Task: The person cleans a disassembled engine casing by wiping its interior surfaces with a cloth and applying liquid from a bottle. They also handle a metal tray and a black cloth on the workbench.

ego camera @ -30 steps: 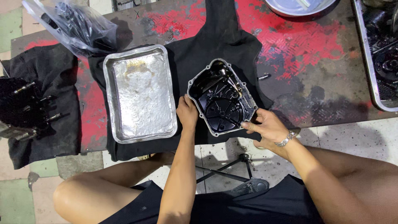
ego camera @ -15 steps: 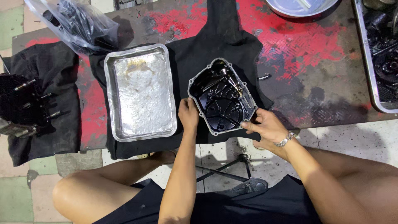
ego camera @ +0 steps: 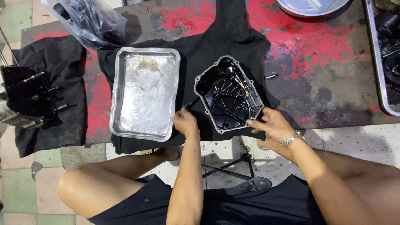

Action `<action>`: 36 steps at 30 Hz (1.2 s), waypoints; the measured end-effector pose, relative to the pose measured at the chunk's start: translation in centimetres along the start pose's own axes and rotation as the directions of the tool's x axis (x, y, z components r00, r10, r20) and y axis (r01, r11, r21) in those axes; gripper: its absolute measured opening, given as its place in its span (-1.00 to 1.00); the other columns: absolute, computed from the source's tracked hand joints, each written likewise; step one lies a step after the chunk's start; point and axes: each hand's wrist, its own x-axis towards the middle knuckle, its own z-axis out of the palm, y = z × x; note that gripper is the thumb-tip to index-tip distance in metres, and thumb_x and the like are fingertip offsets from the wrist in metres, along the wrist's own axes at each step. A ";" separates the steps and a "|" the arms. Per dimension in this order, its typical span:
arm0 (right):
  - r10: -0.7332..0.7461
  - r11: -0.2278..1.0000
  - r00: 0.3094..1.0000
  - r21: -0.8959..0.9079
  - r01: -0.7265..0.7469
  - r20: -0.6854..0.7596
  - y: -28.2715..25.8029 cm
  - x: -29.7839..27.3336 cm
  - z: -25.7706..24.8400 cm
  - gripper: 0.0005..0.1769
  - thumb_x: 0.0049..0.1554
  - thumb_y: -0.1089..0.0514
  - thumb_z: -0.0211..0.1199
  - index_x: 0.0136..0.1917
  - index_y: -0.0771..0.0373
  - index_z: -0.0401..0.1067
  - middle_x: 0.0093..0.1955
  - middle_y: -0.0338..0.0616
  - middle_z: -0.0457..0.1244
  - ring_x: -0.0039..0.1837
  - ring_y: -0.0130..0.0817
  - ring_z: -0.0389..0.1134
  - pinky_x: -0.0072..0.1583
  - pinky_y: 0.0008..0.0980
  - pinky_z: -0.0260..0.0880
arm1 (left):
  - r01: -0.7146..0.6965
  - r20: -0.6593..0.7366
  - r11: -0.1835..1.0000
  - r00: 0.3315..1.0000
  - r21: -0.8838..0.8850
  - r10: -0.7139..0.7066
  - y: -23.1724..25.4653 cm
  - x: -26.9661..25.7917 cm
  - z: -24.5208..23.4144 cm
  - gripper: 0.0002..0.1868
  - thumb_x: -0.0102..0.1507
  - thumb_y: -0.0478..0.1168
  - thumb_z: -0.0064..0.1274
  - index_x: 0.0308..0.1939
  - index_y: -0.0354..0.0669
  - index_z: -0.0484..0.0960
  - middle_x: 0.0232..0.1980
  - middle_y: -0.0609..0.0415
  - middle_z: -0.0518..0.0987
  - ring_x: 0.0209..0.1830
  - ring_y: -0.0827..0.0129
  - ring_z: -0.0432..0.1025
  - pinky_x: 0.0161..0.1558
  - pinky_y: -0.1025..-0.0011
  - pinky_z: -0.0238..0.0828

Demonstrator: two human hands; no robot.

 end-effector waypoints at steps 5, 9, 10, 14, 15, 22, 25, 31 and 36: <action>-0.004 1.000 1.000 0.026 0.004 0.003 0.4 0.1 -0.2 -0.50 0.01 0.08 0.45 0.16 0.31 0.42 0.03 -0.07 0.42 -0.01 -0.26 0.48 0.00 -0.24 0.52 | 0.167 -0.027 0.942 0.983 -0.290 -0.182 -1.0 -1.0 -2.2 -0.74 0.34 -0.29 0.00 -0.43 -0.35 0.44 -0.54 0.09 0.43 -0.70 0.46 0.25 -0.71 0.43 0.12; -0.047 0.995 0.999 0.090 0.044 0.022 0.8 0.7 -0.2 -0.51 0.03 0.10 0.43 0.18 0.32 0.42 0.06 -0.07 0.41 0.02 -0.29 0.45 0.03 -0.24 0.54 | 0.253 -0.003 0.901 0.963 -0.353 -0.271 -2.0 -2.1 -3.6 -0.75 0.35 -0.29 -0.04 -0.42 -0.30 0.40 -0.57 0.11 0.38 -0.73 0.46 0.22 -0.70 0.45 0.12; -0.042 0.994 0.999 0.099 0.040 0.022 1.0 0.7 -0.3 -0.51 0.03 0.11 0.42 0.19 0.31 0.42 0.07 -0.08 0.41 0.03 -0.29 0.45 0.03 -0.24 0.53 | 0.285 0.010 0.891 0.954 -0.354 -0.301 -2.5 -2.5 -3.9 -0.76 0.35 -0.30 -0.06 -0.41 -0.30 0.41 -0.58 0.10 0.38 -0.74 0.45 0.22 -0.70 0.46 0.13; -0.080 0.991 0.996 0.106 0.077 0.033 1.1 1.0 -0.3 -0.51 0.04 0.11 0.42 0.19 0.33 0.41 0.08 -0.09 0.40 0.06 -0.33 0.44 0.03 -0.20 0.57 | 0.260 0.012 0.880 0.960 -0.398 -0.278 -3.0 -1.2 -5.3 -0.75 0.36 -0.31 -0.08 -0.42 -0.29 0.34 -0.56 0.11 0.36 -0.73 0.46 0.18 -0.71 0.44 0.04; -0.082 0.993 0.996 0.090 0.079 0.030 0.9 1.1 -0.4 -0.50 0.04 0.11 0.42 0.20 0.32 0.41 0.08 -0.09 0.40 0.06 -0.33 0.44 0.03 -0.20 0.57 | 0.250 0.005 0.898 0.964 -0.363 -0.266 -3.0 -1.3 -5.4 -0.77 0.35 -0.31 -0.08 -0.41 -0.29 0.38 -0.56 0.12 0.37 -0.72 0.47 0.20 -0.70 0.45 0.08; -0.083 0.991 0.996 0.112 0.080 0.028 1.1 0.9 0.0 -0.48 0.03 0.12 0.42 0.22 0.33 0.41 0.09 -0.08 0.40 0.06 -0.32 0.43 0.02 -0.21 0.57 | 0.182 0.045 0.932 0.983 -0.314 -0.176 -3.1 -1.3 -4.3 -0.70 0.40 -0.20 -0.03 -0.39 -0.29 0.41 -0.55 0.15 0.38 -0.70 0.52 0.20 -0.68 0.51 0.11; -0.071 0.995 0.997 0.064 0.070 0.013 0.6 0.6 0.0 -0.49 0.04 0.11 0.42 0.21 0.33 0.41 0.09 -0.08 0.41 0.05 -0.30 0.45 0.02 -0.22 0.57 | 0.095 0.050 0.955 0.995 -0.282 -0.084 -2.6 -1.7 -3.8 -0.71 0.40 -0.18 -0.02 -0.32 -0.36 0.46 -0.52 0.10 0.42 -0.65 0.45 0.25 -0.60 0.41 0.19; -0.075 0.995 0.997 0.062 0.074 0.022 0.3 0.3 0.0 -0.50 0.05 0.09 0.42 0.21 0.33 0.42 0.08 -0.06 0.40 0.04 -0.32 0.44 0.02 -0.24 0.57 | -0.456 0.092 0.873 0.890 0.175 0.447 -0.4 -1.7 -1.3 -0.70 0.41 -0.13 0.01 -0.19 -0.37 0.59 -0.32 -0.05 0.61 -0.38 0.30 0.50 -0.28 0.25 0.44; -0.093 0.992 0.995 0.084 0.090 0.030 0.1 0.3 0.1 -0.49 0.04 0.10 0.42 0.20 0.33 0.40 0.07 -0.08 0.40 0.03 -0.33 0.44 -0.01 -0.23 0.57 | -0.328 0.374 0.936 0.890 0.129 0.260 2.3 0.1 1.7 -0.72 0.38 -0.13 0.03 -0.20 -0.33 0.63 -0.42 0.01 0.62 -0.49 0.40 0.45 -0.37 0.37 0.37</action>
